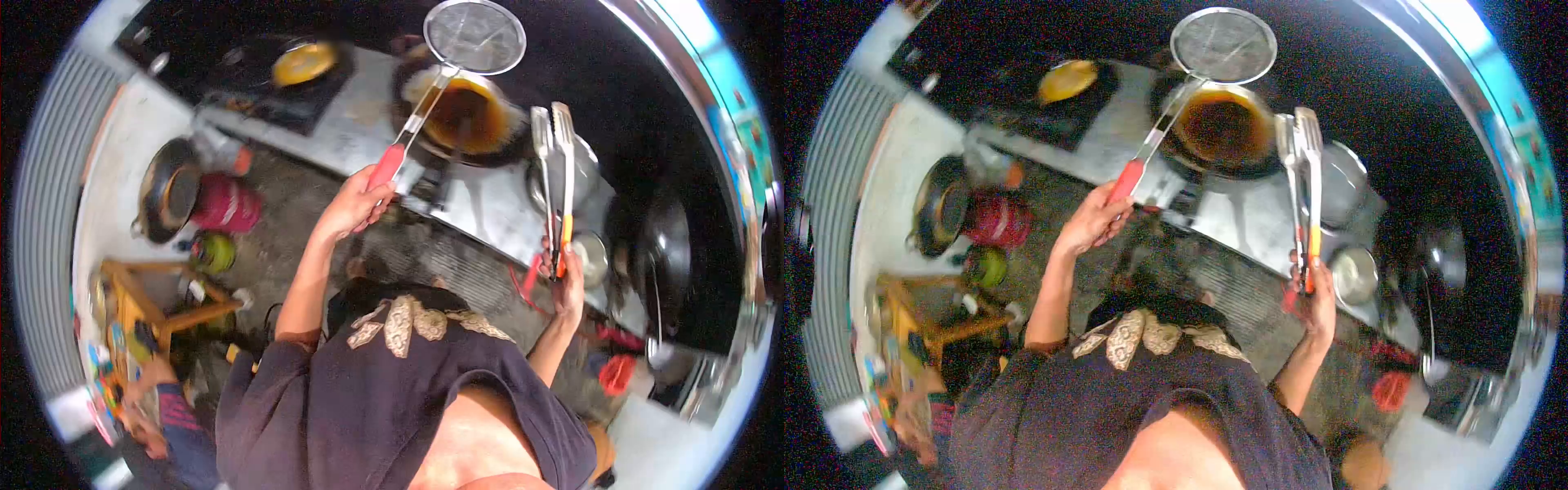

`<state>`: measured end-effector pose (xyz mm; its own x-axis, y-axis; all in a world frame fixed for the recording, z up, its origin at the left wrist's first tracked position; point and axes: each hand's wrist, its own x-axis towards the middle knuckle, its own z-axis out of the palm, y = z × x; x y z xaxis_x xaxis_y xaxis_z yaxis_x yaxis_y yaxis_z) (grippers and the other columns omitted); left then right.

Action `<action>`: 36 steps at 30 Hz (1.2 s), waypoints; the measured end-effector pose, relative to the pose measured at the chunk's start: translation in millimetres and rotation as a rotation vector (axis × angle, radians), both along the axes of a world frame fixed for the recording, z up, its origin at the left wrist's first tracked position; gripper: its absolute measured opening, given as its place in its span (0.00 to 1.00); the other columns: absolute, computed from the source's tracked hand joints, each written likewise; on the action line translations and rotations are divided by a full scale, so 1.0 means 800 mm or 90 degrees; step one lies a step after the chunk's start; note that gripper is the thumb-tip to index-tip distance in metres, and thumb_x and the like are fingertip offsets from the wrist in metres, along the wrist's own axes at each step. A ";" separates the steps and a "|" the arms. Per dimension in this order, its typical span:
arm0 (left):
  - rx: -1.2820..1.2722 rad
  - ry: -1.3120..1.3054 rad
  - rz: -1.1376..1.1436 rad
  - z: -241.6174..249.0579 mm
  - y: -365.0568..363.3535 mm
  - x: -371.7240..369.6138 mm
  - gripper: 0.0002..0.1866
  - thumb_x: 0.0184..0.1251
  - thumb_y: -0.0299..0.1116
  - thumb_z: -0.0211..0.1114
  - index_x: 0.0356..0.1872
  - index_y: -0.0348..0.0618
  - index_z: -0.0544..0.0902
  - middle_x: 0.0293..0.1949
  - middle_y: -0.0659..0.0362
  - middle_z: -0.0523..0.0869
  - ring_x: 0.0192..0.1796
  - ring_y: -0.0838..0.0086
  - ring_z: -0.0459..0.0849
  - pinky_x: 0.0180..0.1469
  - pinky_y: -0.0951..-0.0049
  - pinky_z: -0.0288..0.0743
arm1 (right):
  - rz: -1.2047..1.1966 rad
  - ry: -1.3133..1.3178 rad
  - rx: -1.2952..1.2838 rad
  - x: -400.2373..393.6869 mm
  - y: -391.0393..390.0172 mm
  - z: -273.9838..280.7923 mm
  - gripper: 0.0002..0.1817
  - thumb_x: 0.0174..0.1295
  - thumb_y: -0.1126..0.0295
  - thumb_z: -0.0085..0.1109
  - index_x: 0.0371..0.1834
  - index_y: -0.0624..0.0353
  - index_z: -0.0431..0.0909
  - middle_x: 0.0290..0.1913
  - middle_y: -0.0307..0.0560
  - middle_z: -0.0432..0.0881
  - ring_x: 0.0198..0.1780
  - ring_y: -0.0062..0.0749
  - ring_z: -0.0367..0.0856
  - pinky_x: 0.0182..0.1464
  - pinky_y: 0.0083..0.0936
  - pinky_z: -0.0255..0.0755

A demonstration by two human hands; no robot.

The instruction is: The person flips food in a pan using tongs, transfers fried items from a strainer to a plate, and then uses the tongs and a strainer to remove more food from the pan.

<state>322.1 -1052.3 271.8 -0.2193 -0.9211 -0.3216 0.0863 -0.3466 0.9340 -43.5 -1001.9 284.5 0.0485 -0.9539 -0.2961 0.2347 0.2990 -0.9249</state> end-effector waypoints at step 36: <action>0.110 -0.176 0.391 -0.025 -0.044 0.423 0.06 0.63 0.32 0.54 0.32 0.45 0.66 0.17 0.68 0.67 0.15 0.86 0.64 0.14 0.83 0.57 | 0.534 0.500 0.087 0.577 -0.572 -0.146 0.25 0.60 0.48 0.40 0.32 0.63 0.70 0.21 0.38 0.68 0.15 0.20 0.63 0.14 0.18 0.54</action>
<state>660.8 -1087.4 251.8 0.4362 -0.7825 -0.4443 0.0820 -0.4572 0.8856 418.3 -1459.2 168.1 0.4083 -0.6666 -0.6237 -0.7106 0.1968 -0.6755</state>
